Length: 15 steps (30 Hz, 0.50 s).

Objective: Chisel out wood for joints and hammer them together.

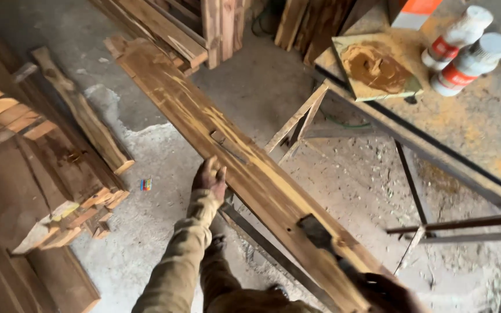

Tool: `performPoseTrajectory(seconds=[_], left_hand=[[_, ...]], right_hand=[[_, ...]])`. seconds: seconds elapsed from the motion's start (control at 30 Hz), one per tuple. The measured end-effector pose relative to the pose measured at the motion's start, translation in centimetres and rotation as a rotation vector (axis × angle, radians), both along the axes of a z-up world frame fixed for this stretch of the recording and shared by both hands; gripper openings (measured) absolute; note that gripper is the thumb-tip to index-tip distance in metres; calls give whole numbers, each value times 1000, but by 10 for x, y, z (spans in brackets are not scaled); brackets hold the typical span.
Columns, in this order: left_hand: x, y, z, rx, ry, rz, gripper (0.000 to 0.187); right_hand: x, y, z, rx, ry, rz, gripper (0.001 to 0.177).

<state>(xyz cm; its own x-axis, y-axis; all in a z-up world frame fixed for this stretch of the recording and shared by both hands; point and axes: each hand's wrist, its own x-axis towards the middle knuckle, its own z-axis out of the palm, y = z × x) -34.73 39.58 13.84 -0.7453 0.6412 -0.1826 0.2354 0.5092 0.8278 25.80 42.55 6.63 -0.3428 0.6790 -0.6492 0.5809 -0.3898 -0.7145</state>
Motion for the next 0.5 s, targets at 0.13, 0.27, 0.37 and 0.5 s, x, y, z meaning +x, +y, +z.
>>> performPoseTrajectory(seconds=[0.13,0.27,0.37,0.5], left_hand=[[-78,47,-52,343,600,-127,50],[-123,69,-8,244,671,-358,56],[-149,79,-1,152,673,-587,61],[-164,91,22,72,612,-820,55]], right_hand=[[11,21,49,182,31,-286,56],[31,31,89,312,141,-470,45],[-18,11,100,455,254,-617,37],[-150,-16,134,677,385,-785,34]])
